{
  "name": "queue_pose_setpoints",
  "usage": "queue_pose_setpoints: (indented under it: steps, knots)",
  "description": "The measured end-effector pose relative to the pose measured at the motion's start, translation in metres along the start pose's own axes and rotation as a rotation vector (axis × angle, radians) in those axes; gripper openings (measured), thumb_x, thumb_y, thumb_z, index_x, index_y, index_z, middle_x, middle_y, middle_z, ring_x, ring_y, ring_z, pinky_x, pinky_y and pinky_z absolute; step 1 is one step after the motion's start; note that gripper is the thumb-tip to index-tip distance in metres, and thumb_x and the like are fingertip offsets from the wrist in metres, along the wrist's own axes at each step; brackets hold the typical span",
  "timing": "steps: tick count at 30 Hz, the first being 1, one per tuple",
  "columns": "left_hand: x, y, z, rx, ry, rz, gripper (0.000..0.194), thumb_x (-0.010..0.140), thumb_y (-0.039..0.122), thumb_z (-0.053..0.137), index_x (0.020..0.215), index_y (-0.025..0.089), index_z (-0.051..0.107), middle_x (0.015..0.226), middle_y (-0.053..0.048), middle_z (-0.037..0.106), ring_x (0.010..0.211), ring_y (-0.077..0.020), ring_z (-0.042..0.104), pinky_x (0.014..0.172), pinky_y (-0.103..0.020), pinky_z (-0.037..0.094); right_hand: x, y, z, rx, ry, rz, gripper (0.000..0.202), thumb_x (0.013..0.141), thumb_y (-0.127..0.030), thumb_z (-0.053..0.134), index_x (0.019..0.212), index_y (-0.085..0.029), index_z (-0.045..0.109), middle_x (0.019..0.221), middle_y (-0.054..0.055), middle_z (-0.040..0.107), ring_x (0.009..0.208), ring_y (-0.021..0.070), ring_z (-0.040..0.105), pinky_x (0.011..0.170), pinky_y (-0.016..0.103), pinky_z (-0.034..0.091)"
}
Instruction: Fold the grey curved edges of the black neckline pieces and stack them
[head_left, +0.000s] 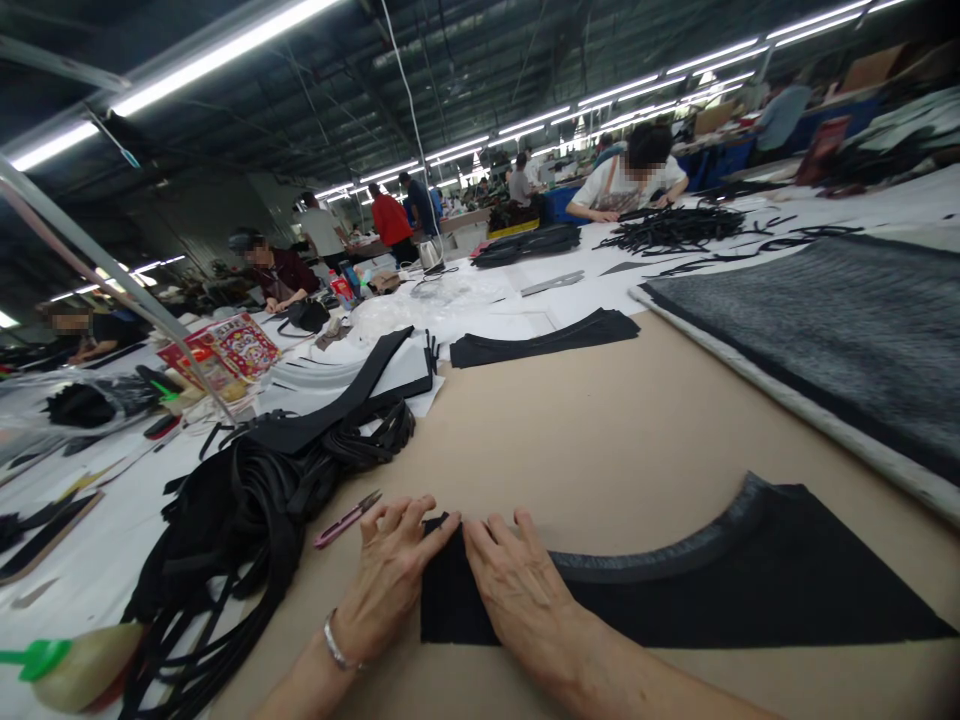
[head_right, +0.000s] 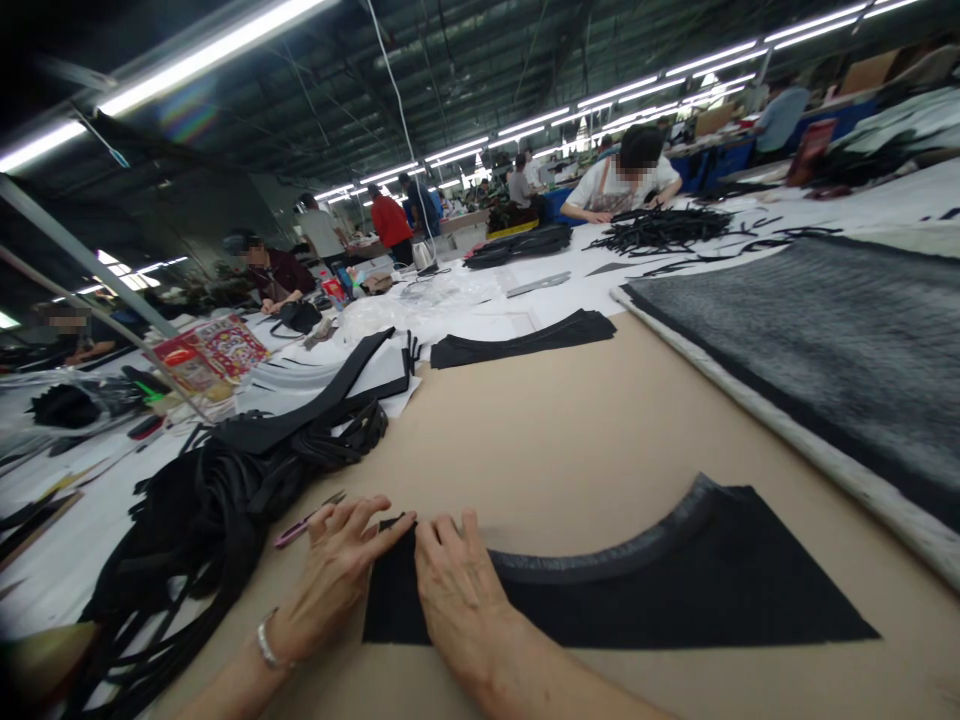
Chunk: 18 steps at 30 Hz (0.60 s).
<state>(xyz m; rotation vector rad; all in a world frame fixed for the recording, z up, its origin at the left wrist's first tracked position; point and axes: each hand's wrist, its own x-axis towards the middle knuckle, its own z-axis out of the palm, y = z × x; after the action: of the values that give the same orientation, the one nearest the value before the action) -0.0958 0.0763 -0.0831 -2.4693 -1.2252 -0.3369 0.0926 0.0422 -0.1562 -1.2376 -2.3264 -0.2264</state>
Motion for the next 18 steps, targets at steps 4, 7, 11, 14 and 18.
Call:
queue_pose_setpoints:
  steps: [4,7,11,14,18]
  knots:
    - [-0.003,0.004,0.003,-0.058,-0.038,0.007,0.05,0.086,0.004,0.042,0.122,0.034,0.057,0.116,-0.003,0.06,0.109,-0.0215,0.047,0.093,-0.04,0.024,-0.001,-0.002,-0.006,-0.025,0.049,-0.013,0.045,0.091,-0.012,0.038,0.135,-0.012,0.044,0.143,0.011,0.042,0.133,0.028,0.031,0.109,0.052,0.027]
    - [-0.002,0.002,0.001,-0.121,-0.058,-0.036,0.05,0.085,0.003,0.041,0.119,0.034,0.059,0.114,-0.002,0.061,0.108,-0.0214,0.047,0.092,-0.041,0.024,0.012,0.002,-0.023,0.03,-0.05,0.043,0.045,0.089,-0.008,0.039,0.133,-0.013,0.045,0.132,0.013,0.052,0.124,0.0272,0.041,0.104,0.051,0.031]
    - [0.008,0.01,-0.007,-0.225,-0.058,-0.178,0.045,0.085,0.002,0.041,0.108,0.033,0.065,0.108,-0.002,0.062,0.104,-0.0214,0.051,0.089,-0.042,0.026,0.034,0.016,-0.057,0.174,-0.279,0.157,0.053,0.081,-0.007,0.048,0.134,-0.013,0.043,0.112,0.013,0.061,0.102,0.0279,0.053,0.093,0.051,0.037]
    - [0.022,0.026,-0.013,-0.331,-0.073,-0.214,0.044,0.088,0.003,0.037,0.114,0.03,0.061,0.107,-0.002,0.063,0.103,-0.0188,0.053,0.092,-0.042,0.026,0.038,0.031,-0.076,0.281,-0.344,0.23,0.039,0.083,-0.016,0.049,0.122,-0.015,0.05,0.109,0.012,0.061,0.102,0.0285,0.052,0.091,0.049,0.036]
    - [0.039,0.048,-0.018,-0.527,-0.276,-0.173,0.033,0.089,0.015,0.048,0.118,0.029,0.056,0.109,-0.001,0.064,0.105,-0.0176,0.054,0.097,-0.041,0.027,0.032,0.046,-0.091,0.348,-0.435,0.278,0.029,0.081,-0.02,0.052,0.109,-0.016,0.056,0.109,0.01,0.062,0.105,0.0285,0.051,0.093,0.047,0.032]
